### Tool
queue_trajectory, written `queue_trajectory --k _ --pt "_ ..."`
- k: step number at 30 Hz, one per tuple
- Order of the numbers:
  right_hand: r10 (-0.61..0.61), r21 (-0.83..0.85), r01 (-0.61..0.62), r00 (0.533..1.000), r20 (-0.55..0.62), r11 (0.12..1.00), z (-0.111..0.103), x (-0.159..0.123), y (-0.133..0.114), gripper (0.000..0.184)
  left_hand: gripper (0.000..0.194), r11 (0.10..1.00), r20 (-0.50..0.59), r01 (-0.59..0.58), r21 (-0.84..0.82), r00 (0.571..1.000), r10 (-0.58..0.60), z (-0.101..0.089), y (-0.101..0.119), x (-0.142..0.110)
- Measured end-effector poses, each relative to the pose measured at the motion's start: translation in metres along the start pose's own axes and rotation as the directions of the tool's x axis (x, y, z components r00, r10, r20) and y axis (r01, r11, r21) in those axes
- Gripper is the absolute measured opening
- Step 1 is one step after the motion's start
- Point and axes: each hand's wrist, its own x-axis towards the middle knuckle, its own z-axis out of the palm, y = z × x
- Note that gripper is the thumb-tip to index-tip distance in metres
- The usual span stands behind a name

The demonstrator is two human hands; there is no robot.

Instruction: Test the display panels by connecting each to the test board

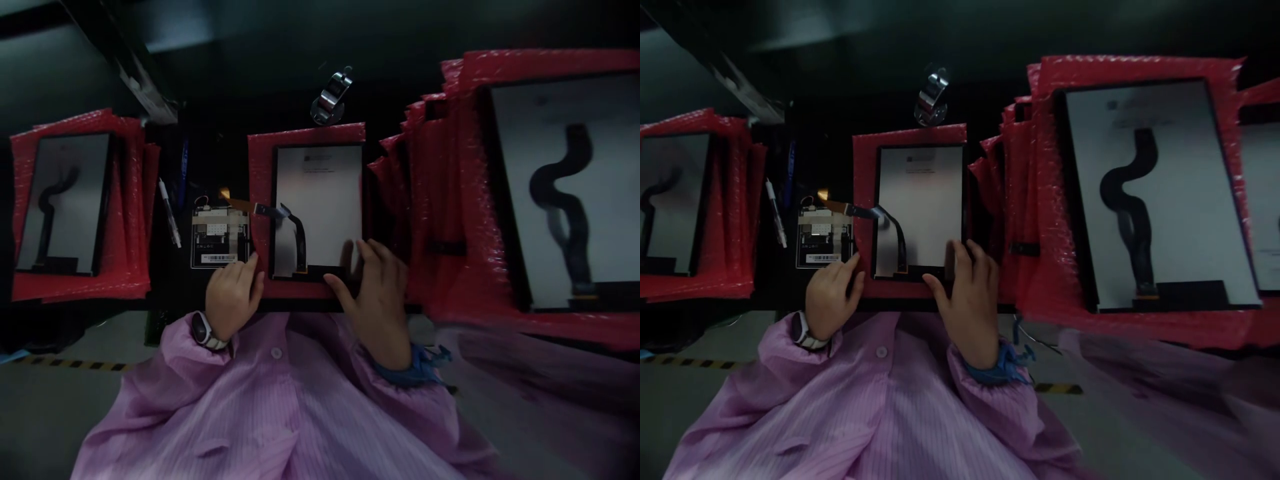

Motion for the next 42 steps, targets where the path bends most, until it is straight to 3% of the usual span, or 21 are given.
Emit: queue_trajectory --k 5,11,18,22,24,28,31,33,38,42 --pt "-0.004 0.048 0.006 1.0 -0.029 0.999 0.005 0.0 0.011 0.069 0.036 0.999 0.065 0.011 0.049 0.998 -0.014 0.001 0.02 0.006" --pt "0.01 0.092 -0.003 0.997 -0.077 0.996 0.008 0.001 0.01 0.069 0.044 0.967 -0.021 0.24 0.088 0.971 -0.239 0.003 0.014 0.003" --pt "0.028 0.114 -0.015 0.994 -0.11 0.993 0.01 0.001 0.009 0.067 0.052 0.939 0.138 0.288 0.189 0.939 -0.316 0.001 0.013 0.007" --pt "0.027 0.132 -0.015 0.995 -0.094 0.991 0.008 0.002 0.006 0.061 0.052 0.933 0.221 0.253 0.257 0.924 -0.311 -0.001 0.011 0.011" --pt "0.036 0.16 -0.019 0.994 -0.102 0.987 0.007 0.002 0.004 0.057 0.051 0.938 0.206 0.243 0.247 0.933 -0.296 -0.001 0.008 0.011" --pt "0.097 0.252 -0.066 0.989 -0.113 0.966 0.007 0.0 0.0 0.055 0.049 0.982 -0.029 0.186 0.024 0.982 -0.185 -0.001 0.004 0.011" --pt "0.124 0.305 -0.083 0.985 -0.118 0.949 0.009 0.0 -0.002 0.055 0.058 0.989 -0.137 0.005 -0.149 0.99 -0.026 -0.001 0.014 0.014" --pt "0.17 0.356 -0.111 0.976 -0.139 0.928 0.01 0.001 -0.004 0.053 0.062 0.982 -0.105 -0.067 -0.176 0.993 0.049 0.001 0.023 0.015" --pt "0.367 0.571 -0.221 0.918 -0.152 0.79 0.005 0.007 -0.016 0.058 0.063 0.983 -0.027 -0.001 -0.182 1.0 -0.004 0.008 0.035 0.014" --pt "0.316 0.555 -0.152 0.925 -0.212 0.818 -0.02 0.009 -0.041 0.048 0.057 0.961 0.051 0.046 -0.273 0.998 -0.033 -0.007 0.028 0.013"
